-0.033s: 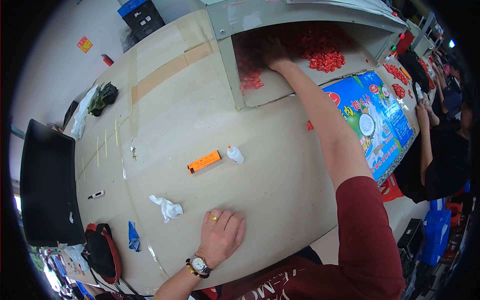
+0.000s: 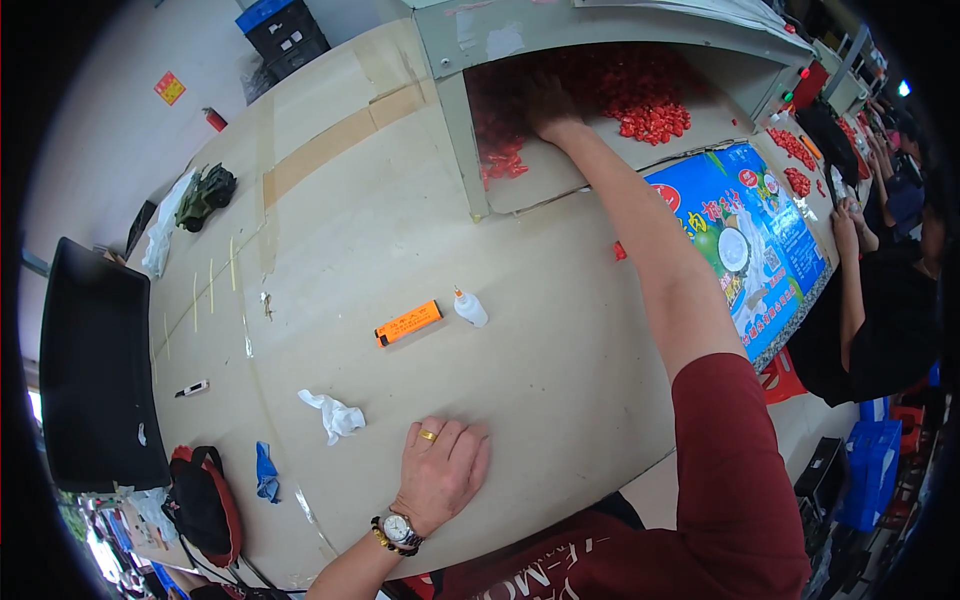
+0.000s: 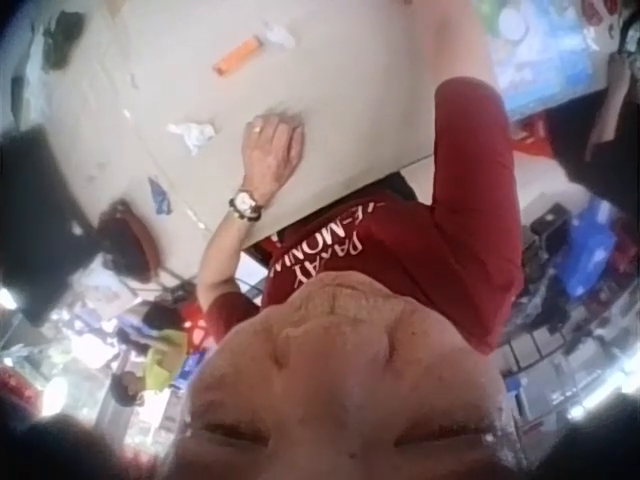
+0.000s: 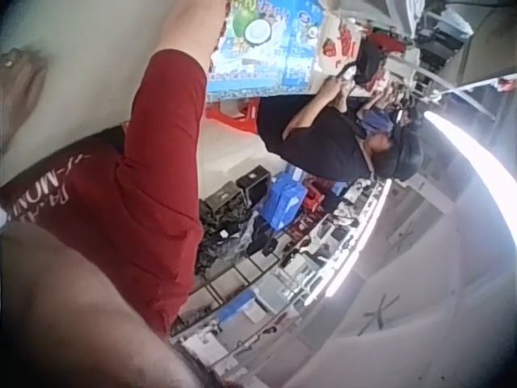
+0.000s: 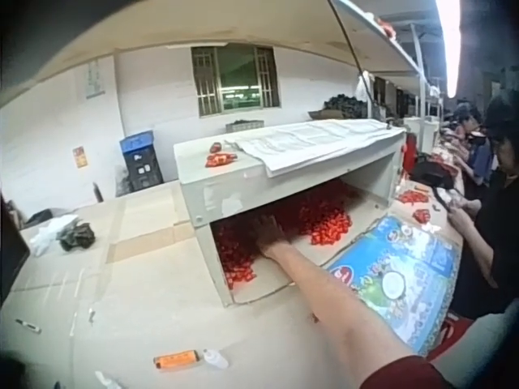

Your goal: The person applies glue from a dispenser bottle onto small plastic toy parts and joins them together by hand. The person then gathers additional plastic pieces from an open tabletop oven compartment and glues more parts together.

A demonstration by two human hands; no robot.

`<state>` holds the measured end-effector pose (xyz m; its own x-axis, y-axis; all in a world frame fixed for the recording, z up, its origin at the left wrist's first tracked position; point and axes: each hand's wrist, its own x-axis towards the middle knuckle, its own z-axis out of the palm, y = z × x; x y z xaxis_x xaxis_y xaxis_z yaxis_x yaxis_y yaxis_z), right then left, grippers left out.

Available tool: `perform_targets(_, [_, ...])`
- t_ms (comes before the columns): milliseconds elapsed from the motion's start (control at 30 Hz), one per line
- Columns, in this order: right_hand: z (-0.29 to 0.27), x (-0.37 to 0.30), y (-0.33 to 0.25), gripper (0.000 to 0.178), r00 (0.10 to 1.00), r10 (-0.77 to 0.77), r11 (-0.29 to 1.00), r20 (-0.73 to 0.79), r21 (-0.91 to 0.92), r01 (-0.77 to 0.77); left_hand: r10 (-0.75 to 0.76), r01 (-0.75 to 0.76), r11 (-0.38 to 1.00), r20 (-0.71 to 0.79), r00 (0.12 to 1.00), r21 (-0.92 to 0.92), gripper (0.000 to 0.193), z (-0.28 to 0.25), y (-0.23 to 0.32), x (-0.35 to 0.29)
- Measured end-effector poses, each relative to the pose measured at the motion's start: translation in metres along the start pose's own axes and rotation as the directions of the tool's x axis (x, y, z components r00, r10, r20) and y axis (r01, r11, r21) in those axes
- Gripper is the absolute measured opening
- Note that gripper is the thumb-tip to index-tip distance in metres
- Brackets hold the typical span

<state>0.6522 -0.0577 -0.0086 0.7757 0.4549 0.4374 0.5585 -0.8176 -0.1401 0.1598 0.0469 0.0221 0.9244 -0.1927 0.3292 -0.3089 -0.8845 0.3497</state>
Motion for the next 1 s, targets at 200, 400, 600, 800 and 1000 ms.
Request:
perform_targets(200, [-0.019, -0.011, -0.011, 0.039, 0.998, 0.068, 0.997, 0.01, 0.039, -0.069, 0.001, -0.001, 1.0, -0.031, 1.0, -0.009, 0.023, 0.001, 0.001, 0.001])
perform_targets(400, [-0.023, -0.012, -0.016, 0.037, 0.997, -0.072, 0.995, 0.007, -0.071, 0.072, -0.001, 0.001, 1.0, -0.022, 1.0, -0.006, 0.022, -0.001, 0.001, 0.001])
perform_targets(600, [-0.024, -0.014, -0.017, 0.037, 0.999, -0.03, 0.999, -0.034, -0.024, 0.029, 0.005, -0.005, 1.0, -0.031, 0.999, -0.012, 0.02, 0.0, 0.0, 0.0])
perform_targets(800, [-0.007, -0.006, -0.012, 0.036, 0.999, 0.003, 0.981, 0.037, -0.196, 0.004, 0.005, -0.005, 1.0, -0.009, 1.0, -0.001, 0.013, -0.001, 0.002, -0.002])
perform_targets(1000, [-0.011, -0.013, -0.009, 0.033, 0.996, 0.079, 0.987, 0.031, -0.141, -0.073, 0.02, -0.019, 1.0, -0.053, 0.998, 0.009, 0.015, 0.0, 0.001, -0.005])
